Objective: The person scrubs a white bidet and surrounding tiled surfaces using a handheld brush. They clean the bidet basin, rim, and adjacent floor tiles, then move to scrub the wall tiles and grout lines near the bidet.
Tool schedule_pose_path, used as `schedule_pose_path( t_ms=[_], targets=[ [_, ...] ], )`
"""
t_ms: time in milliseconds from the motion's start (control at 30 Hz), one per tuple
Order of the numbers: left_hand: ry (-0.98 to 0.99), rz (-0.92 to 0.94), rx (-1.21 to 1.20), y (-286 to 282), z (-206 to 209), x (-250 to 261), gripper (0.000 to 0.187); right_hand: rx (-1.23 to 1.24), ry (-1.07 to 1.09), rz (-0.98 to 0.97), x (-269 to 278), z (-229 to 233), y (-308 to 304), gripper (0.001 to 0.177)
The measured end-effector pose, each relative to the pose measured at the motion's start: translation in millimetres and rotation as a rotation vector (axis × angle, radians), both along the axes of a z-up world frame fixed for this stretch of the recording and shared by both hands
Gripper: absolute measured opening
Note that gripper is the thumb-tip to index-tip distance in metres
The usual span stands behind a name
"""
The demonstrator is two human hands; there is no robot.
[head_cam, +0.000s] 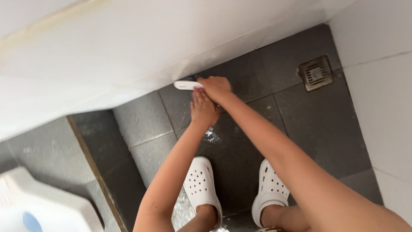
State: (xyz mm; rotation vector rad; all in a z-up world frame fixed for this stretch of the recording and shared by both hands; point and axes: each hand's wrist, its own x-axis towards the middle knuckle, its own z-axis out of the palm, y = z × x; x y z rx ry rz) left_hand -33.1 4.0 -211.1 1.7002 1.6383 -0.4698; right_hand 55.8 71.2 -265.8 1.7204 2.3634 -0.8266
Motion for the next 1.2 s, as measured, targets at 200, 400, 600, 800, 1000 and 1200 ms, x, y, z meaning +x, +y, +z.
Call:
schedule_pose_path(
  t_ms=[200, 400, 600, 800, 1000, 1200],
  targets=[
    [-0.02, 0.226, 0.178, -16, -65, -64, 0.093, 0.04, -0.008, 0.036, -50, 1, -2, 0.029],
    [-0.06, 0.197, 0.341, -11, -50, -43, 0.093, 0.174, -0.195, -0.039, 40, 23, 17, 0.042],
    [-0.043, 0.235, 0.38, -22, -72, -25, 0.097, 0.218, -0.147, 0.01, 17, 20, 13, 0.046],
    [0.074, 0.313, 0.372, -30, -75, -83, 0.096, 0.119, -0.001, 0.049, -95, -52, 2, 0.034],
    [0.135, 0.202, 0.352, -33, -65, -102, 0.079, 0.012, 0.035, 0.085, -91, -1, -10, 0.028],
    [0.194, 0.082, 0.356, -27, -101, -45, 0.067, -0.076, 0.001, 0.032, -32, 6, -25, 0.029]
  ],
)
